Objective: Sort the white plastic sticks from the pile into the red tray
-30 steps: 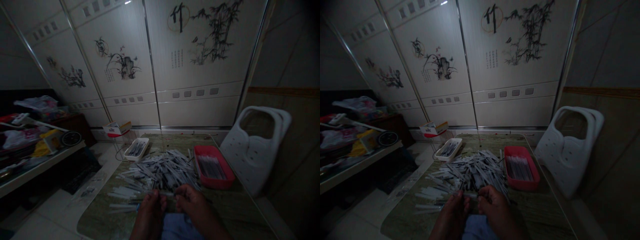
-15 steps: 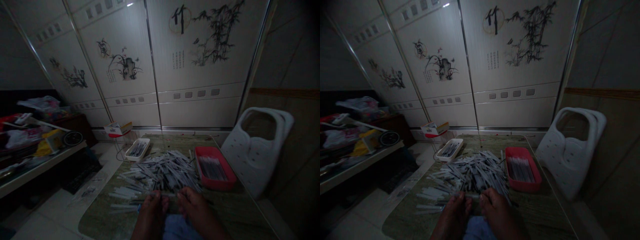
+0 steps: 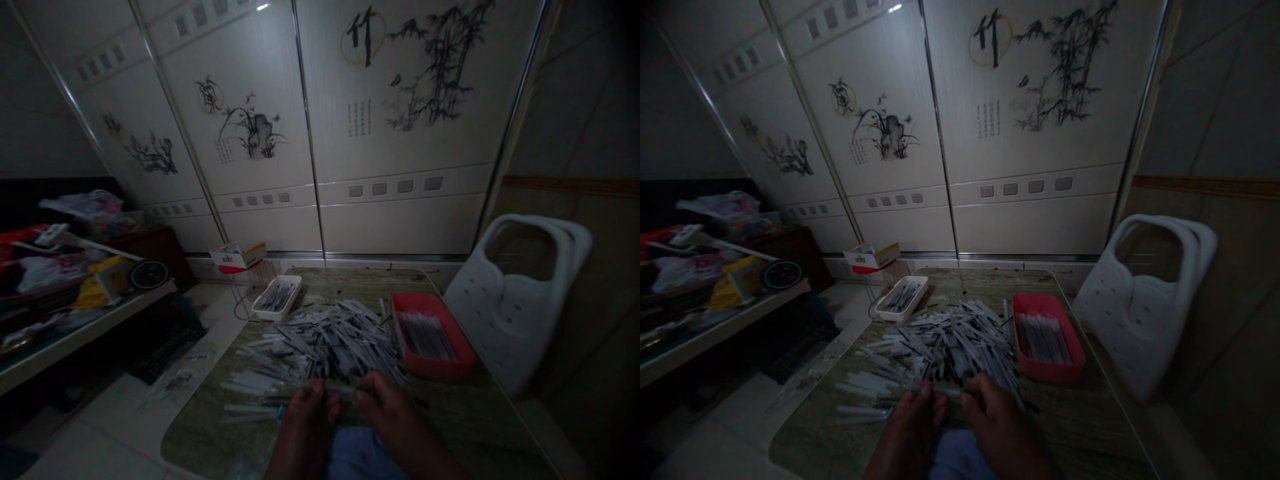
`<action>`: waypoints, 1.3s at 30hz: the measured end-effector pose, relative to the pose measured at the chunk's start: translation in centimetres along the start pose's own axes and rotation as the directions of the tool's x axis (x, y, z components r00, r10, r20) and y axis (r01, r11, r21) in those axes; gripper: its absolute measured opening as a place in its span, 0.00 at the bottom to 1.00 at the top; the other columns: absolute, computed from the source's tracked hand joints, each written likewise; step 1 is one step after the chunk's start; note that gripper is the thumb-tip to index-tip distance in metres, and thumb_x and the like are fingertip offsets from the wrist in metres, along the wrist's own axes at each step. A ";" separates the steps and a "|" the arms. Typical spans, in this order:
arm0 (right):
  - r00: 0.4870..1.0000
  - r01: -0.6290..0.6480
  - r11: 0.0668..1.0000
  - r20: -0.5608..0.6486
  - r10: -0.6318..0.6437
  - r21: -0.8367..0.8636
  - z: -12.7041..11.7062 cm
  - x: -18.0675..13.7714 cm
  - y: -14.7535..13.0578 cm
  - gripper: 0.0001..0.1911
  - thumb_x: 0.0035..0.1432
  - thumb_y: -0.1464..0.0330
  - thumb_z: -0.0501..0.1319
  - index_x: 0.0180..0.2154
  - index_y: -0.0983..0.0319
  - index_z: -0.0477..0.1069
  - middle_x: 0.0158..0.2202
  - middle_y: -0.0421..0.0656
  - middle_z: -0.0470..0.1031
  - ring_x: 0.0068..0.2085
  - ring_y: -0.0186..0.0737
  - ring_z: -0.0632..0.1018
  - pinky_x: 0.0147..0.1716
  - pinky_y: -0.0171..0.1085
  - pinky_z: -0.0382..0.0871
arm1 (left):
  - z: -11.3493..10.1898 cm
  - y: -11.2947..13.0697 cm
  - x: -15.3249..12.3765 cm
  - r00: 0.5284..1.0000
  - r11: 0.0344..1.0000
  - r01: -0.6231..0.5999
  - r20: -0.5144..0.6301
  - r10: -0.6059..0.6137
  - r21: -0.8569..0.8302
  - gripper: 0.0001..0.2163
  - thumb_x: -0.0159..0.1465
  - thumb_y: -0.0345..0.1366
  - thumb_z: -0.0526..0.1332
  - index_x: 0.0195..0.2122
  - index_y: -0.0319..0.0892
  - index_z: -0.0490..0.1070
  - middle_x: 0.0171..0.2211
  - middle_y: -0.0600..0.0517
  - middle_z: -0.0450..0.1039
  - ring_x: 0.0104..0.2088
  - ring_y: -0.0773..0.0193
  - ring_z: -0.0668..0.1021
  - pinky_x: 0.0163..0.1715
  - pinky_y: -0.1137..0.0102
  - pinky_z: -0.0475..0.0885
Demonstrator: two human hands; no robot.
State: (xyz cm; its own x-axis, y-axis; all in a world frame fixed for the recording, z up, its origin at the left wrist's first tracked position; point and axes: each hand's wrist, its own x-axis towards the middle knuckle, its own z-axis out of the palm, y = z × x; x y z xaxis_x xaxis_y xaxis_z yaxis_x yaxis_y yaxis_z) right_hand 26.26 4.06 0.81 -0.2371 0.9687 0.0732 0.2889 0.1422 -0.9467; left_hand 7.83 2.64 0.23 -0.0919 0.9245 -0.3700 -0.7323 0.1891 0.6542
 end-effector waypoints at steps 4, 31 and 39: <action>0.999 -0.024 1.000 0.029 0.024 -0.008 0.2 -0.1 0.3 0.23 0.70 0.50 0.49 0.30 0.57 0.66 0.25 0.37 0.69 0.28 0.38 0.71 0.28 0.35 0.60 | 0.1 0.2 -0.4 1.000 1.000 0.016 0.022 -0.016 0.017 0.13 0.55 0.32 0.75 0.37 0.41 0.74 0.33 0.53 0.77 0.35 0.64 0.81 0.41 0.69 0.76; 0.992 -0.100 0.992 0.078 0.094 0.071 -0.3 -0.2 0.1 0.28 0.71 0.47 0.46 0.30 0.60 0.67 0.23 0.36 0.67 0.27 0.36 0.69 0.27 0.35 0.60 | -0.1 0.0 -0.4 0.999 0.999 -0.006 0.050 0.003 0.046 0.11 0.58 0.32 0.73 0.39 0.41 0.74 0.33 0.52 0.77 0.35 0.63 0.82 0.42 0.68 0.76; 0.995 -0.050 0.997 0.093 0.044 0.065 -0.3 -0.1 -0.4 0.23 0.70 0.49 0.51 0.30 0.59 0.66 0.24 0.36 0.67 0.28 0.37 0.70 0.28 0.34 0.60 | -0.1 0.1 -0.5 0.999 0.999 -0.001 0.038 -0.001 0.052 0.13 0.57 0.33 0.75 0.39 0.41 0.74 0.34 0.52 0.77 0.35 0.63 0.81 0.42 0.68 0.76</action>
State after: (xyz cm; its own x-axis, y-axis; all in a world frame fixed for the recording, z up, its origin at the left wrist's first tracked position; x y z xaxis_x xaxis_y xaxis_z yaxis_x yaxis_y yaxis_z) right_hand 26.49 3.95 1.30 -0.3091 0.9510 0.0019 0.2397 0.0798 -0.9676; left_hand 7.79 2.14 0.41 -0.0653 0.9362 -0.3452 -0.6963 0.2051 0.6879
